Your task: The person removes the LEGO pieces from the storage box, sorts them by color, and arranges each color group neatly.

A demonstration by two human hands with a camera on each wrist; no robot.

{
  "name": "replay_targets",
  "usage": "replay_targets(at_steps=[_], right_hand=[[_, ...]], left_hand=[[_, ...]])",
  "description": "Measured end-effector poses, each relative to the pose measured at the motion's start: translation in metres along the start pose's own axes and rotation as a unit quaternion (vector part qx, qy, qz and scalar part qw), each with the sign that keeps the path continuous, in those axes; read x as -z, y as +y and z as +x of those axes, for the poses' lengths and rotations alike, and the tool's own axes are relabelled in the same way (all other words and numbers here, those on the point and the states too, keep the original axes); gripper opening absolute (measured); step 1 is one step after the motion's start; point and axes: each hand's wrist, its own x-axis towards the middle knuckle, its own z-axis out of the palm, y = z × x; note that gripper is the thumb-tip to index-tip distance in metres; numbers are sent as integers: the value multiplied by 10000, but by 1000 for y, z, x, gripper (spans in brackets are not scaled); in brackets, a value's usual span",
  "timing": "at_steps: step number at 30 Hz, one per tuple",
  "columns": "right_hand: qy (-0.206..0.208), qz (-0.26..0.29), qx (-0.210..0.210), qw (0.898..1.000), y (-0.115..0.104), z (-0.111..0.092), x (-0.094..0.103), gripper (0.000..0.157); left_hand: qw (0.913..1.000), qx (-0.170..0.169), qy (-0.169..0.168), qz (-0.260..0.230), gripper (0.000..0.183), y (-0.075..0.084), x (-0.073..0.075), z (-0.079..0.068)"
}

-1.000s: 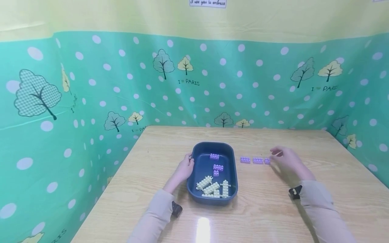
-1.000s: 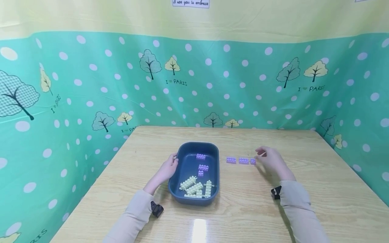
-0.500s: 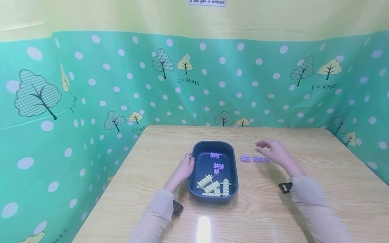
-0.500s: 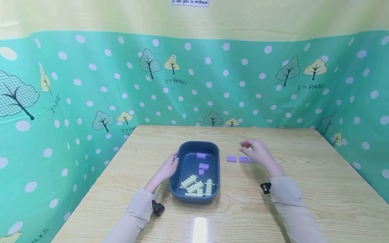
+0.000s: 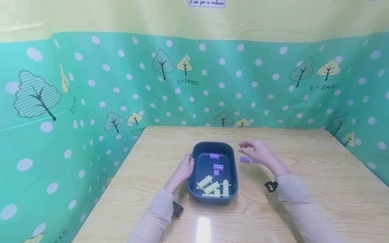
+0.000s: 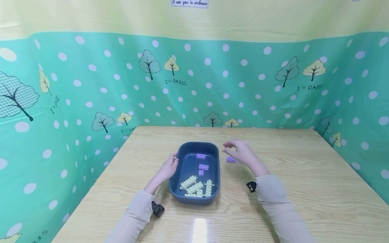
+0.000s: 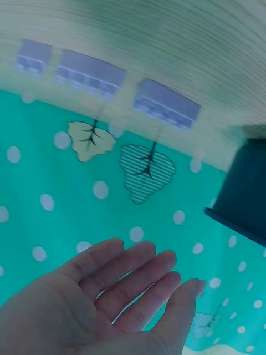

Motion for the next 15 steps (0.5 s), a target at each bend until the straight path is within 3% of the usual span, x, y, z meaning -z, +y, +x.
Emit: replay_targets(at_steps=[15], right_hand=[[-214,122,536,9983,-23,11,-22,28]], left_hand=[[10000,14,4,43,43,-1,0,0]])
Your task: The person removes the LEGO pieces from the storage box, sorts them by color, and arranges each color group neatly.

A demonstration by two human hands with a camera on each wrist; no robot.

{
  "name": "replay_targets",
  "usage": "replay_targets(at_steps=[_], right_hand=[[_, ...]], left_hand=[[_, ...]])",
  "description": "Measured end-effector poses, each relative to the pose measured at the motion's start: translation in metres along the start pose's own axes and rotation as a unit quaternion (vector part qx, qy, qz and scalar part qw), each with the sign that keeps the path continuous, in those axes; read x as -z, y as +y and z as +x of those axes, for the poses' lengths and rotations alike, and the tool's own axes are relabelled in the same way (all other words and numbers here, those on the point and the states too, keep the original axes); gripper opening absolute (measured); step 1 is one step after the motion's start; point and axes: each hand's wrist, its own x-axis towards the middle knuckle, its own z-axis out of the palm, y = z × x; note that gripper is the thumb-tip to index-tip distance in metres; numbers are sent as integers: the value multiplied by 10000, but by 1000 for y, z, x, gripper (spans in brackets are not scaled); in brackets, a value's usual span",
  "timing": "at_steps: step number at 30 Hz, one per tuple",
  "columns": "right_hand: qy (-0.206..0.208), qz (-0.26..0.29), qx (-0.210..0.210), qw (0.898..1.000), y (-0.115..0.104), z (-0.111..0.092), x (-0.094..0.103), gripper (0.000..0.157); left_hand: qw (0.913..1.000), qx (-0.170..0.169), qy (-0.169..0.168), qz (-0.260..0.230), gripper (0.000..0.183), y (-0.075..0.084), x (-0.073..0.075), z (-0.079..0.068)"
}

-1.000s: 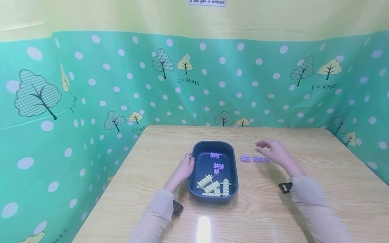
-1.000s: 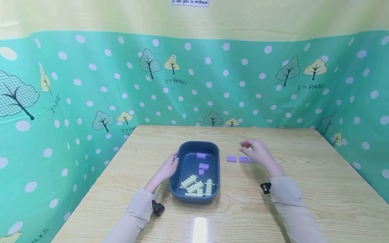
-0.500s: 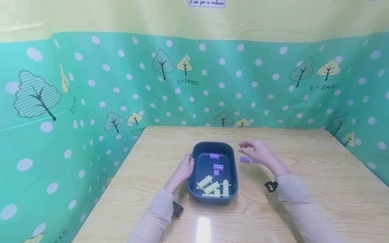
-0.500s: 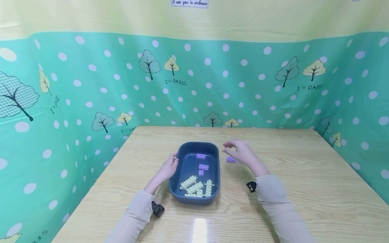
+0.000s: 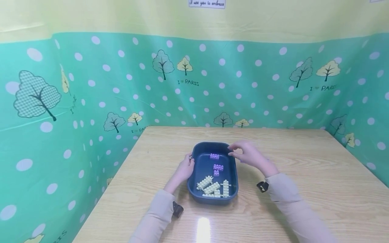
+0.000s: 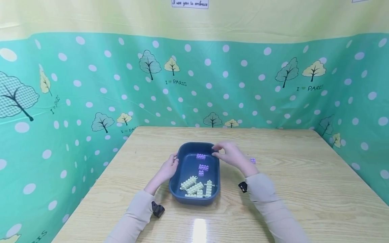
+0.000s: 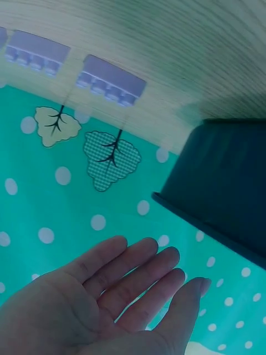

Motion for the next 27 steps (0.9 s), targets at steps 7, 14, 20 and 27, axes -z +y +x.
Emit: replay_targets(at_steps=[7,14,20,27], right_hand=[[-180,-278,121,9994,-9,7,-12,27],[-592,-243,135,9979,-12,13,-27,28],[-898,-340,25,9954,-17,17,-34,28],[-1290,-583,-277,9895,-22,20,-40,25]], left_hand=[[10000,-6,-26,-10,43,-3,-1,0],[10000,-4,-54,-40,43,-3,0,1],[10000,-42,-22,-33,42,-2,0,1],[10000,6,-33,-91,43,0,0,0]])
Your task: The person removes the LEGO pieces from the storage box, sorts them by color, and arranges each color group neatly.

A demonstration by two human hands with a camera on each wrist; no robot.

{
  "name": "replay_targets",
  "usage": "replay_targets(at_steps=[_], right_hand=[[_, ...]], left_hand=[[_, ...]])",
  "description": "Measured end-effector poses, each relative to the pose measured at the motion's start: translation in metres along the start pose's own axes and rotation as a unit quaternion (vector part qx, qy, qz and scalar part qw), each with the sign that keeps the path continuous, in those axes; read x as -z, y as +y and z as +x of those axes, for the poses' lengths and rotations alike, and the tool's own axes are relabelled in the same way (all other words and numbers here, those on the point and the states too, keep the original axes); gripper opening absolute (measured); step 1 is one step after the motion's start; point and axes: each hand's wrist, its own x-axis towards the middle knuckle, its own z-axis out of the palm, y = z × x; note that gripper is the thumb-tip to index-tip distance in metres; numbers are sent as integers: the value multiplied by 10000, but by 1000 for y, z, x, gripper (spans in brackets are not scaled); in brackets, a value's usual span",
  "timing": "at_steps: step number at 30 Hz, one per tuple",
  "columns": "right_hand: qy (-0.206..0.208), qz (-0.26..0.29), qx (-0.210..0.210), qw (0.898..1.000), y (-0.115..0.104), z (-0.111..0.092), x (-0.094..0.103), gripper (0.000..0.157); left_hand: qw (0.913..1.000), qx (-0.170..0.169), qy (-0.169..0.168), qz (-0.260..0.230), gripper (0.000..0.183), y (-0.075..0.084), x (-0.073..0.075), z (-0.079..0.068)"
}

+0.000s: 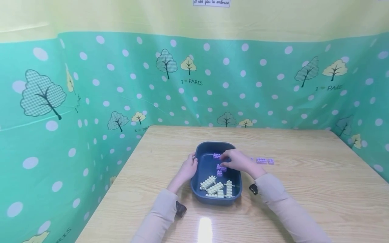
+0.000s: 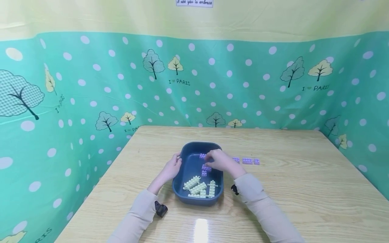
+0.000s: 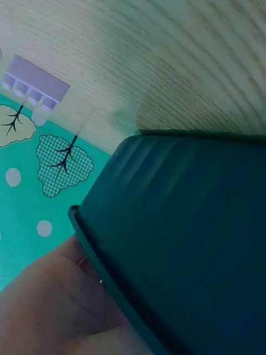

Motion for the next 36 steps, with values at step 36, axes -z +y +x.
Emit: replay_targets(at_steps=[36], right_hand=[[-345,-459,-424,9974,-10,11,-17,9]], left_hand=[[9999,13,33,105,42,0,-1,1]])
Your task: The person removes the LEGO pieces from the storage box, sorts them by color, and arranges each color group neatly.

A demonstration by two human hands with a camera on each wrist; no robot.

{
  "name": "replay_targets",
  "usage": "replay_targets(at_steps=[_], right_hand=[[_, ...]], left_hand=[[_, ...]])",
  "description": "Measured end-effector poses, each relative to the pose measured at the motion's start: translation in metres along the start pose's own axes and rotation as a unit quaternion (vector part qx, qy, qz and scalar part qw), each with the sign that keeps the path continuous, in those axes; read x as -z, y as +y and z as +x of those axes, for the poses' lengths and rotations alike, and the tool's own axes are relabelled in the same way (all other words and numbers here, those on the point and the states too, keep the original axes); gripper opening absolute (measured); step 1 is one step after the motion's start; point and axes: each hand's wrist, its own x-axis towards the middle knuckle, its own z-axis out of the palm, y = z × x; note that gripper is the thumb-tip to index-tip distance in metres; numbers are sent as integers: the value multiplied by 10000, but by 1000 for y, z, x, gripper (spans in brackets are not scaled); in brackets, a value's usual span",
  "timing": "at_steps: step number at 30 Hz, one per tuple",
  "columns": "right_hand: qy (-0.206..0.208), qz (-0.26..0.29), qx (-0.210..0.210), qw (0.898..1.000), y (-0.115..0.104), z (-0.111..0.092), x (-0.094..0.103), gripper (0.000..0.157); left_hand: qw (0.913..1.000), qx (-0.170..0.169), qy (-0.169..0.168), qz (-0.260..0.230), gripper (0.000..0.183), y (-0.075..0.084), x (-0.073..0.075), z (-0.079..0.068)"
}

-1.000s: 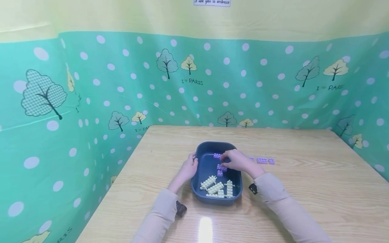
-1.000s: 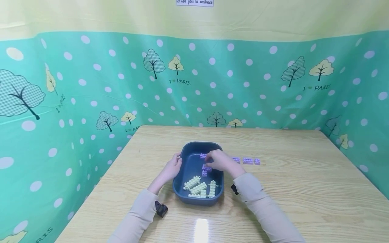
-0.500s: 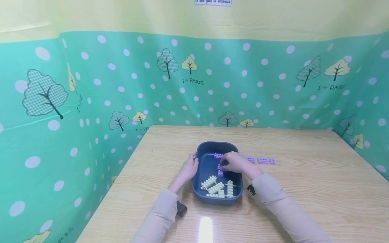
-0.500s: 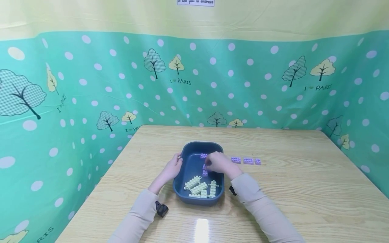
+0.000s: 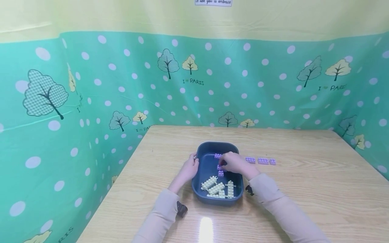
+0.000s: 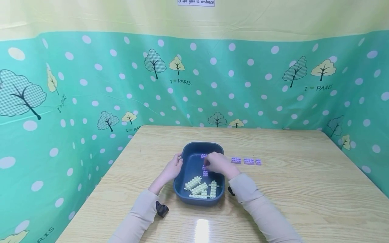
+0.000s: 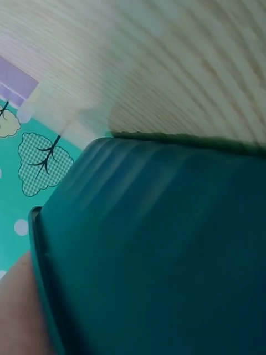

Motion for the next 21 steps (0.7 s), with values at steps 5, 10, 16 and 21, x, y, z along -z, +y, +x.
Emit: replay_targets(at_steps=[5,10,16,21], right_hand=[[149,124,280,9994,0,4,-7,8],[321,183,555,9978,1,5,-9,11],[387,76,329,9987,0,2,-5,19],[308,-48,167,9994,0,1,-5,14]], left_hand=[[10000,-26,11,20,41,0,-1,0],[10000,-70,5,2,41,1,-1,0],[10000,-55,34,27,41,1,-1,0],[10000,-28,38,31,41,0,0,0]])
